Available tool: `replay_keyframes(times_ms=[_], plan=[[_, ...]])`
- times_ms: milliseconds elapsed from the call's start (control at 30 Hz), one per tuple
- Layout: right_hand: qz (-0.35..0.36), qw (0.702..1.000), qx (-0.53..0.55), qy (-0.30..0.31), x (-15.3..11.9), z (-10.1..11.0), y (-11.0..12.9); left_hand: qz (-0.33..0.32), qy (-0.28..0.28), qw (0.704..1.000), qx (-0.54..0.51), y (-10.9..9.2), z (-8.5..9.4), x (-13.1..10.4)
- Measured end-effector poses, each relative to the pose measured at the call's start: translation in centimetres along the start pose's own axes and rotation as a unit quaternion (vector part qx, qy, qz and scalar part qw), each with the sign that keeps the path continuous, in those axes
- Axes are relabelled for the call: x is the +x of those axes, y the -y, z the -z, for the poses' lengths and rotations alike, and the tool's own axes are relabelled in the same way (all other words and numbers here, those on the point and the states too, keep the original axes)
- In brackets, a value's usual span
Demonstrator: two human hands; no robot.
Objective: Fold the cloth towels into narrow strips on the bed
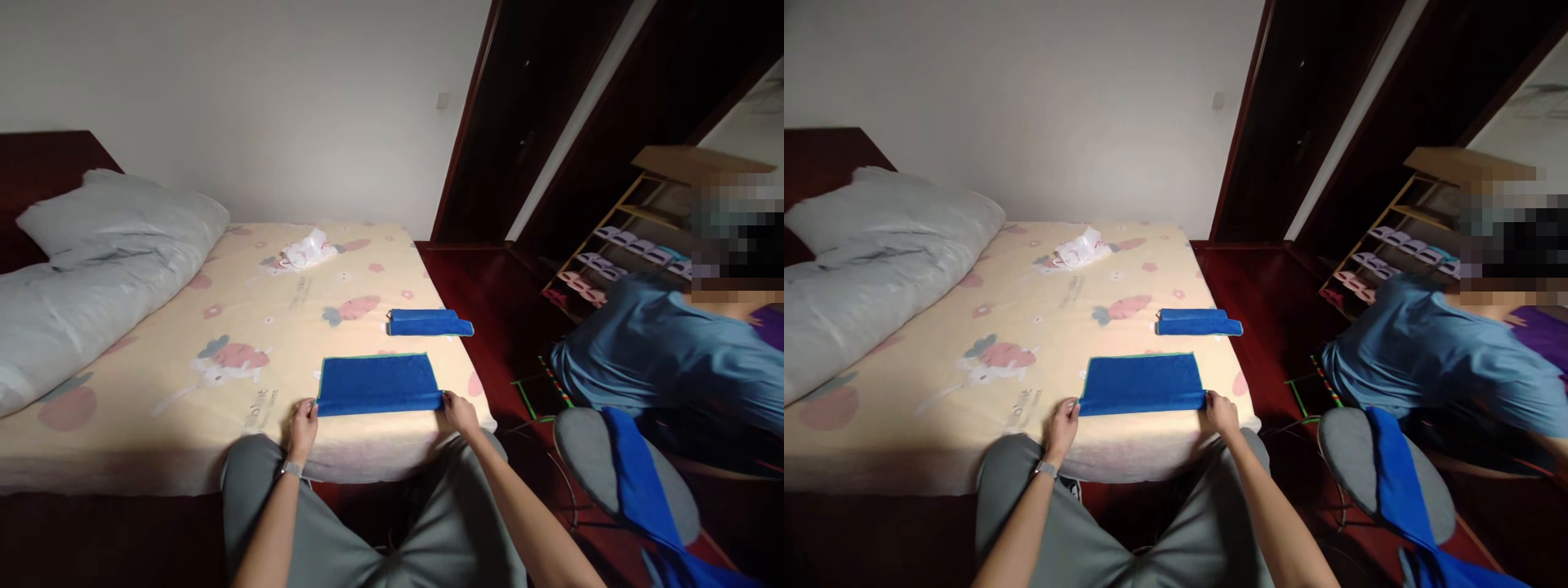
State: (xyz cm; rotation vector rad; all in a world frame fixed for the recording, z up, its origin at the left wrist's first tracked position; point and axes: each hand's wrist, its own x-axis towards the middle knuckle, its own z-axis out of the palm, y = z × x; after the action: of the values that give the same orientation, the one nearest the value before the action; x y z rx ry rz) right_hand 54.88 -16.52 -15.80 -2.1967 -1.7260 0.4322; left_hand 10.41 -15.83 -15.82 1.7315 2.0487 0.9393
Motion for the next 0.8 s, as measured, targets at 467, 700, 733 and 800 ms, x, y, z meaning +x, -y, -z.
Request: replay_keyframes(times_ms=[467, 700, 733, 800], plan=[[0.007, 0.997, 0.007, -0.074, -2.1, -0.2, 1.6, -0.378, 0.089, 0.904, 0.179, -4.4, -1.1, -2.5], [0.009, 0.996, -0.048, -0.073, -2.2, 0.0, 1.7, -0.326, 0.119, 0.913, 0.213, -2.4, -2.2, -2.4], [0.004, 0.995, -0.059, -0.08, -2.2, 0.0, 1.8, -0.324, 0.121, 0.913, 0.216, -2.2, -2.2, -2.4], [0.001, 0.991, -0.077, -0.112, -2.5, 0.0, 2.3, -0.321, 0.119, 0.914, 0.219, -2.1, -2.1, -2.5]])
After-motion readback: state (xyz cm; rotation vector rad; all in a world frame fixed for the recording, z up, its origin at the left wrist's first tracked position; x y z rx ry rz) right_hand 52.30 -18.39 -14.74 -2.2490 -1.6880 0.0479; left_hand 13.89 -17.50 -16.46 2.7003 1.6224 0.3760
